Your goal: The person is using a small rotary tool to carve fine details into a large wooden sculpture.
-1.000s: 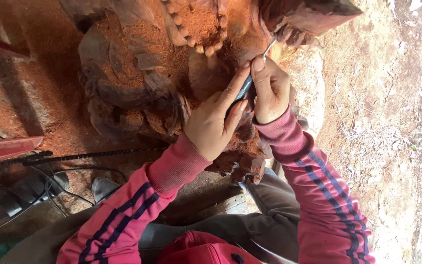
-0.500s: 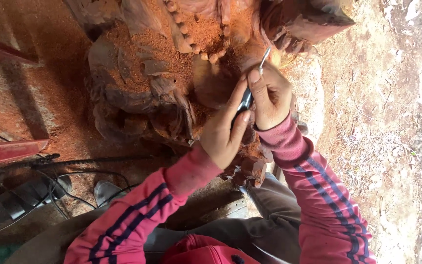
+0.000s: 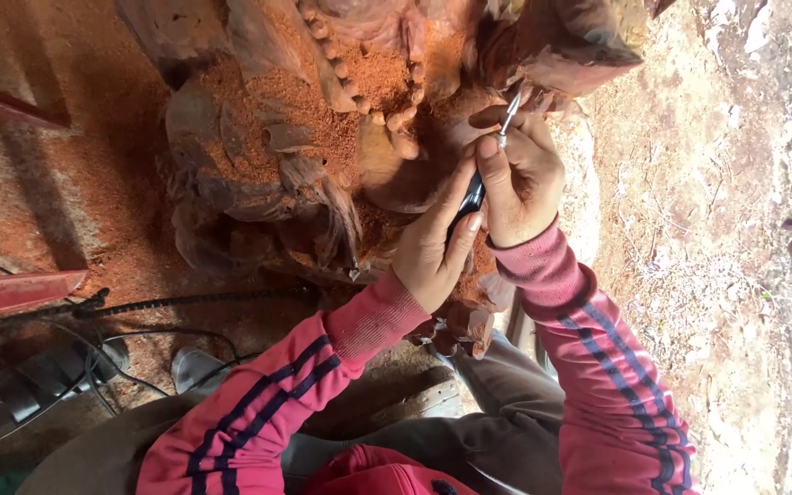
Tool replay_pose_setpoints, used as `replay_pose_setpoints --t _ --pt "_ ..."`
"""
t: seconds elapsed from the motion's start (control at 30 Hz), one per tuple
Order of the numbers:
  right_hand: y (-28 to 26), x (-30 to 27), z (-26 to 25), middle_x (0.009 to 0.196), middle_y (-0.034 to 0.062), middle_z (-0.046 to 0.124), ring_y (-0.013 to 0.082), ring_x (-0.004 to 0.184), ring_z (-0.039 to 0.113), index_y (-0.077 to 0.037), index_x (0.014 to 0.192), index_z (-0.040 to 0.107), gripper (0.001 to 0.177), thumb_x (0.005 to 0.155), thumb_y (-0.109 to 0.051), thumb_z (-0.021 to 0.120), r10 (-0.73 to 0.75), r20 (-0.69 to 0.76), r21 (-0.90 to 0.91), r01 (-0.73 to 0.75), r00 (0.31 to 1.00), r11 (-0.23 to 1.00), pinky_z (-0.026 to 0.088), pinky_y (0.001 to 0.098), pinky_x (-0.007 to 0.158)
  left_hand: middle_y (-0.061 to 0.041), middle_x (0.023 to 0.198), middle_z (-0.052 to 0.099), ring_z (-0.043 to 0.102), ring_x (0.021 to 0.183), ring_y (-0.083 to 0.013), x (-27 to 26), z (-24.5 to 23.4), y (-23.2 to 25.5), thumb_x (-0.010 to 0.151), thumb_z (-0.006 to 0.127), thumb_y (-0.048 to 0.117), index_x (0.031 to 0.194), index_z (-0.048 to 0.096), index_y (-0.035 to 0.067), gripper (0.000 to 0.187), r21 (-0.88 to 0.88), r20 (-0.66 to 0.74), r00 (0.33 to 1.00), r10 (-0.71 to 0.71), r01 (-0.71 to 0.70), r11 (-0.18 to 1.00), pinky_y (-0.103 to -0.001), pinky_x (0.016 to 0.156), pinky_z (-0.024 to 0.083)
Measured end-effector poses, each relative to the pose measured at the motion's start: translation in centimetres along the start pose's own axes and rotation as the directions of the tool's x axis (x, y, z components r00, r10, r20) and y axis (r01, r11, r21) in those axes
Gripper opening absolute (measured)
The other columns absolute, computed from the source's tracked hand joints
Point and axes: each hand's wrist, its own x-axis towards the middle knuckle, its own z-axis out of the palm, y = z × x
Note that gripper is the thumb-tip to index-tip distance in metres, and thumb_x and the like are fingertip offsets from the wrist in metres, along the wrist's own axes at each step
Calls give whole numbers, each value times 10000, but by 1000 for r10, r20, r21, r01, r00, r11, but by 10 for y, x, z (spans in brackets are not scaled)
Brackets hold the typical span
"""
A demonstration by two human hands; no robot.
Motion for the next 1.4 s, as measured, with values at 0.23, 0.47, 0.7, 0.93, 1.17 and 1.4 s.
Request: replay_pose_setpoints --t 0.23,0.47,0.7,0.93,1.17,1.4 --pt "0 1 -5 1116 244 695 404 1083 632 1 851 702 406 1117 -238 511 9 -19 -40 -10 1000 999 481 462 954 -169 1574 452 502 1405 -347 1 3 -1 1106 464 272 1603 323 174 526 23 2 999 32 -32 999 -422 1156 459" --pt "-7 1 -7 1138 248 683 404 1071 635 -6 876 709 411 1121 -253 492 15 -32 -17 -16 999 1000 488 463 931 -210 1505 519 572 1315 -394 2 2 8 1105 456 261 1599 331 173 517 25 7 999 32 -32 999 -457 1073 522" --pt "-9 0 -7 1136 237 670 369 1055 627 -11 871 716 423 1119 -261 482 5 -39 -9 -5 999 1000 482 433 921 -192 1439 588 633 1250 -358 2 0 17 1095 472 288 1583 369 203 506 73 -11 999 42 -41 996 -413 1023 562" --pt "-10 1 -10 1108 222 672 366 1034 632 -11 860 716 402 1110 -252 514 50 -28 -18 -50 998 999 483 425 906 -229 1421 597 646 1225 -387 4 -1 36 1103 453 288 1590 351 192 507 0 -28 999 -25 25 1000 -447 990 567" --pt "-8 0 -10 1102 225 681 366 1020 633 -16 860 727 381 1107 -228 528 61 -21 -27 -62 998 998 486 432 897 -262 1405 602 646 1214 -415 6 -3 41 1113 433 268 1600 328 202 503 -10 -32 998 -50 50 999 -470 969 570" --pt "-10 1 -10 1115 225 680 383 1062 627 -11 865 722 403 1119 -237 505 71 -18 -17 -72 997 997 485 435 917 -236 1368 639 682 1177 -377 9 -7 41 1116 452 273 1603 329 219 505 -19 -18 999 -48 48 999 -436 943 588"
